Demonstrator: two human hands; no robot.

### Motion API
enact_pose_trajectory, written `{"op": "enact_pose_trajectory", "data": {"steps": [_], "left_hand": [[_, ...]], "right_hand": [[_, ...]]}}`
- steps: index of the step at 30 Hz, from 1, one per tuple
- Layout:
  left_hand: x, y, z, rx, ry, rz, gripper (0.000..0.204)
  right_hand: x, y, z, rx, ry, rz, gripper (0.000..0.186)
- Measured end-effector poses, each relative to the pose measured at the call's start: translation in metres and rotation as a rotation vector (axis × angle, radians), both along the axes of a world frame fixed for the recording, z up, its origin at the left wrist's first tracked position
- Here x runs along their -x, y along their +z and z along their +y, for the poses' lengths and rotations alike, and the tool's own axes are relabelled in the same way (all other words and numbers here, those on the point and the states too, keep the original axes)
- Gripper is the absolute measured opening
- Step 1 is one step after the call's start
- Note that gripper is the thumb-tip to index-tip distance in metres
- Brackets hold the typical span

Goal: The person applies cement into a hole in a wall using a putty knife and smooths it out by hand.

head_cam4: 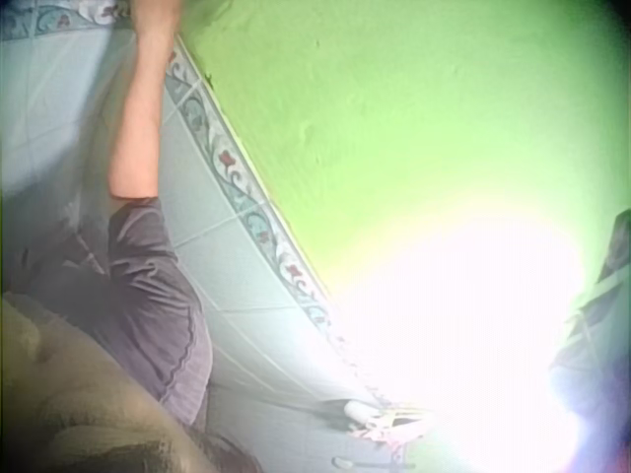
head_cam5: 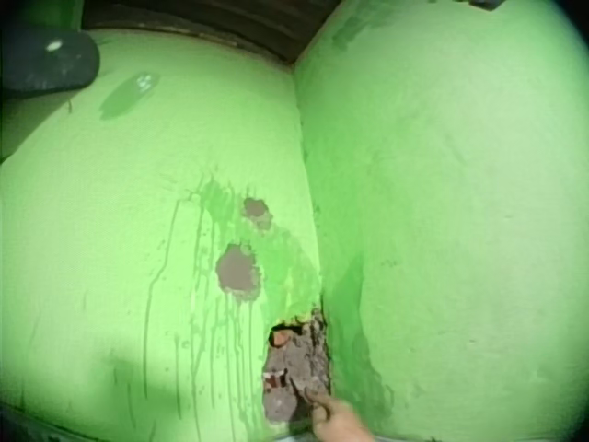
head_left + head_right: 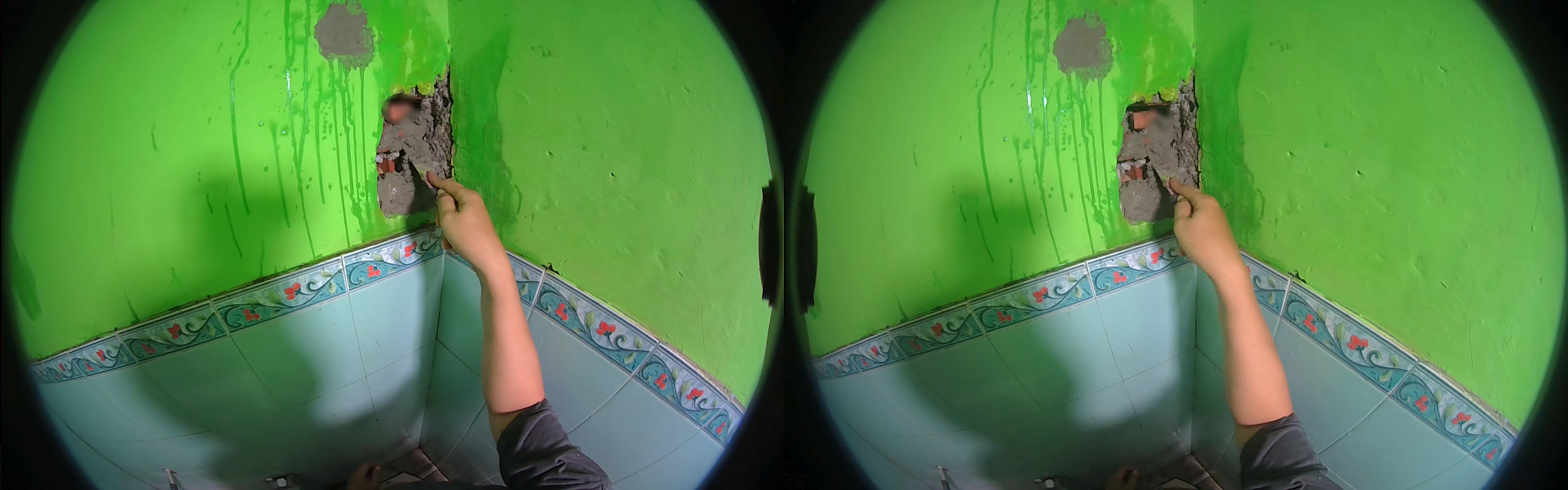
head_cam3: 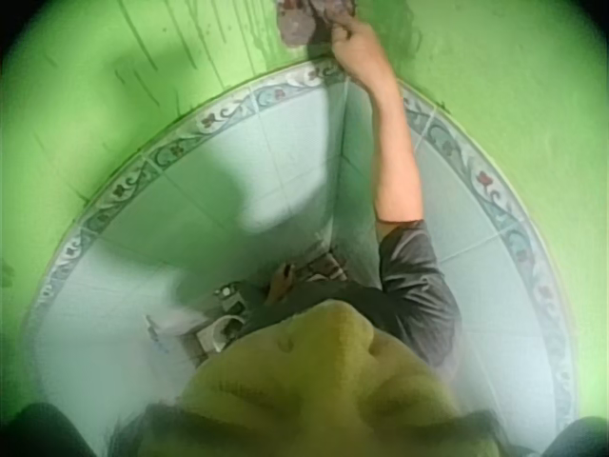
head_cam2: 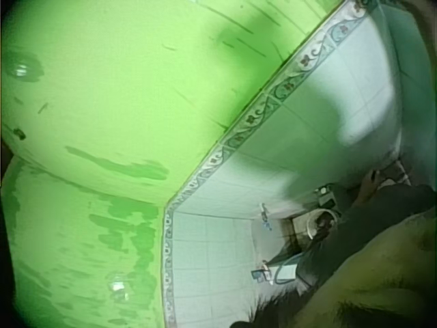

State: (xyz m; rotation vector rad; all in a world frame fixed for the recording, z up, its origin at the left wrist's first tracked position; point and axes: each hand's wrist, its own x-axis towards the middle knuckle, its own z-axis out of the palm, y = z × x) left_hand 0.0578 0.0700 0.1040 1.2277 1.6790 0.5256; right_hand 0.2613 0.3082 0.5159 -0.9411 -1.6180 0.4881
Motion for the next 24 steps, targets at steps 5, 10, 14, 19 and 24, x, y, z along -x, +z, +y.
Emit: {"op": "enact_pose_trajectory", "data": {"steps": [5,10,14,19,24], "left_hand": [[0.004,-0.013,0.003,-0.049,-0.008,-0.013,0.047],[0.007,-0.031,0.001,-0.109,-0.004,0.052,0.049],[0.005,-0.023,-0.003,-0.031,0.035,0.063,0.049],[0.006,-0.026,-0.006,-0.020,0.054,0.063,0.048],[0.006,-0.017,0.004,0.043,0.065,0.083,0.048]], "right_hand": [[-0.001,-0.007,-0.007,-0.022,0.022,0.148,0.036],[0.006,-0.005,-0.005,-0.053,0.002,0.191,0.037],[0.011,-0.008,0.004,-0.142,-0.019,0.240,0.038],[0.027,0.001,0.020,-0.151,-0.025,0.280,0.039],[0.036,0.001,0.067,-0.257,-0.100,0.214,0.040]]}}
